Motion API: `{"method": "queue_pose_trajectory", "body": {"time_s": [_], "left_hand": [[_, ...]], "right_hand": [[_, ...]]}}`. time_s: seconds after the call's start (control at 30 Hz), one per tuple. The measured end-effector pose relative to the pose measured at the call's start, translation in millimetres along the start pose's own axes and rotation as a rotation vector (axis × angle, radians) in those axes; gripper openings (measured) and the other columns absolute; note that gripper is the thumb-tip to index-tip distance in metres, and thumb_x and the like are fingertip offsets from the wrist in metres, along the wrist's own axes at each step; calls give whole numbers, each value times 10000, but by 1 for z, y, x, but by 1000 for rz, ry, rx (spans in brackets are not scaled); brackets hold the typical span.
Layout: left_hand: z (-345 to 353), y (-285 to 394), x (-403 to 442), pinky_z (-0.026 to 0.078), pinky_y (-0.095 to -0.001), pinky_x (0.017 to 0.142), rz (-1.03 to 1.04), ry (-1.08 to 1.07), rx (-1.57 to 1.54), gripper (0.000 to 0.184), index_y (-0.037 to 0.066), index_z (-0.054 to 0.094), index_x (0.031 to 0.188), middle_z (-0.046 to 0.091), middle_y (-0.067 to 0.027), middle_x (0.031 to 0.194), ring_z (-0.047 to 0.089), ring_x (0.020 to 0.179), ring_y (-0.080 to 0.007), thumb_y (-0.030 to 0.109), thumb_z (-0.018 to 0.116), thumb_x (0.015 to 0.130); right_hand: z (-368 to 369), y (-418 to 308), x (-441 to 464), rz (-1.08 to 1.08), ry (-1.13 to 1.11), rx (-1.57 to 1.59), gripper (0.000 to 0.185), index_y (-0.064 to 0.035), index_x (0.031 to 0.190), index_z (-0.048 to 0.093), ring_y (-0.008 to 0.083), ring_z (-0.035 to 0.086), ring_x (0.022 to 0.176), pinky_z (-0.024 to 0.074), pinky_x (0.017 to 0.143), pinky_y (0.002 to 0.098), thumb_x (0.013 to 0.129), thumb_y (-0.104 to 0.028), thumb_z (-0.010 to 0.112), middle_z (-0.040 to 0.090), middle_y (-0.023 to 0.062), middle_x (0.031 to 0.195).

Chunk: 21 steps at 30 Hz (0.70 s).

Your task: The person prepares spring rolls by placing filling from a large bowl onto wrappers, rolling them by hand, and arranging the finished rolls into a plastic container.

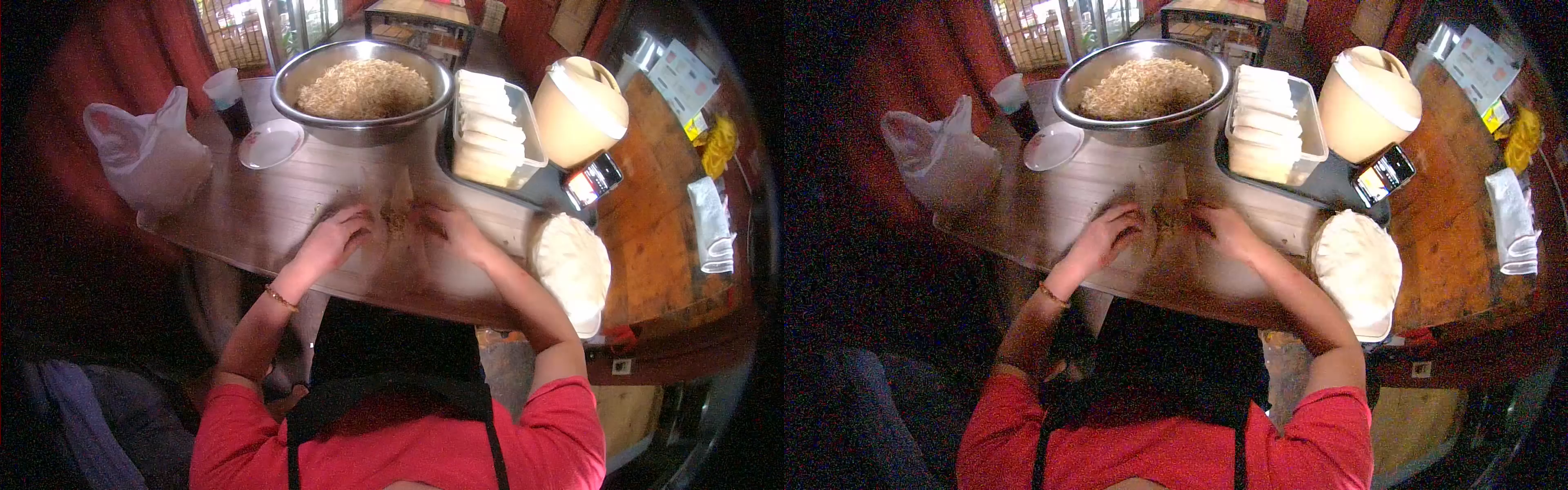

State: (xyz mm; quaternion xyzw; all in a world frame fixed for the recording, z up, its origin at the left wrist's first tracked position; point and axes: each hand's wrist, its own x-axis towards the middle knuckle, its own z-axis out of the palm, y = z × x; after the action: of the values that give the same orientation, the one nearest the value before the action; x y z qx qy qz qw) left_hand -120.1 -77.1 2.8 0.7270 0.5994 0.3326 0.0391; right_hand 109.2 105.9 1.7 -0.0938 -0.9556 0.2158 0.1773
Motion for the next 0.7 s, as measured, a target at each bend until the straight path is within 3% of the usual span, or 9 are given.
{"method": "queue_pose_trajectory", "body": {"time_s": [0.07,0.13,0.27,0.33,0.37,0.43,0.47,0.53,0.7], "left_hand": [[-1,0,1,455,-417,954,-30,-73,2,223,63,638,1077,544,-160,1289,557,1110,-349,177,603,888],[-8,5,4,482,-430,896,69,-80,-69,208,40,623,1017,586,-164,1211,562,1084,-368,194,602,878],[-8,6,2,485,-436,885,0,-120,16,234,39,612,1032,596,-165,1202,572,1065,-376,210,618,872],[-6,5,3,488,-445,872,-57,-123,9,282,47,599,1068,610,-169,1178,583,1040,-387,236,638,863],[-4,5,2,488,-445,872,-58,-123,8,282,47,599,1068,610,-169,1178,583,1040,-387,236,638,863],[1,6,0,493,-451,844,-128,-96,21,328,61,585,1082,623,-176,1145,592,1017,-385,269,667,841],[5,5,-1,493,-451,844,-130,-96,20,328,61,585,1082,623,-176,1145,592,1017,-385,269,667,841],[11,6,-2,483,-445,851,-344,-75,-83,310,58,606,1018,633,-180,1121,597,1011,-375,288,684,826],[9,11,-5,456,-435,896,-275,-88,-27,254,37,622,928,625,-179,1163,599,1015,-376,265,678,831]], "right_hand": [[1,3,-2,-2,-8,-5,348,-35,1174,594,355,530,1173,413,1018,411,833,-102,615,558,174,1276],[6,9,-3,76,-134,-7,369,-44,1210,570,355,524,1179,413,1017,414,854,-134,611,558,178,1269],[11,6,-1,57,-147,-16,382,-33,1220,559,359,522,1169,411,1015,434,865,-164,614,554,190,1257],[14,2,5,451,-99,826,407,-21,1230,548,374,521,1150,408,1012,447,863,-180,622,551,199,1245],[15,4,3,452,-100,826,407,-21,1230,548,374,521,1150,408,1012,447,863,-180,622,551,199,1245],[23,11,-2,64,50,38,331,-7,1231,532,369,573,1071,464,936,445,937,-149,476,612,217,1138],[28,17,-4,65,49,39,331,-7,1231,532,369,573,1071,464,936,445,937,-149,476,612,217,1138],[35,25,-7,-82,34,-250,454,-24,1272,510,397,496,1179,396,1031,449,861,-184,620,538,200,1269],[30,21,-10,-193,-118,-351,550,-9,1310,460,410,418,1271,351,1080,450,833,-206,648,460,216,1366]]}}
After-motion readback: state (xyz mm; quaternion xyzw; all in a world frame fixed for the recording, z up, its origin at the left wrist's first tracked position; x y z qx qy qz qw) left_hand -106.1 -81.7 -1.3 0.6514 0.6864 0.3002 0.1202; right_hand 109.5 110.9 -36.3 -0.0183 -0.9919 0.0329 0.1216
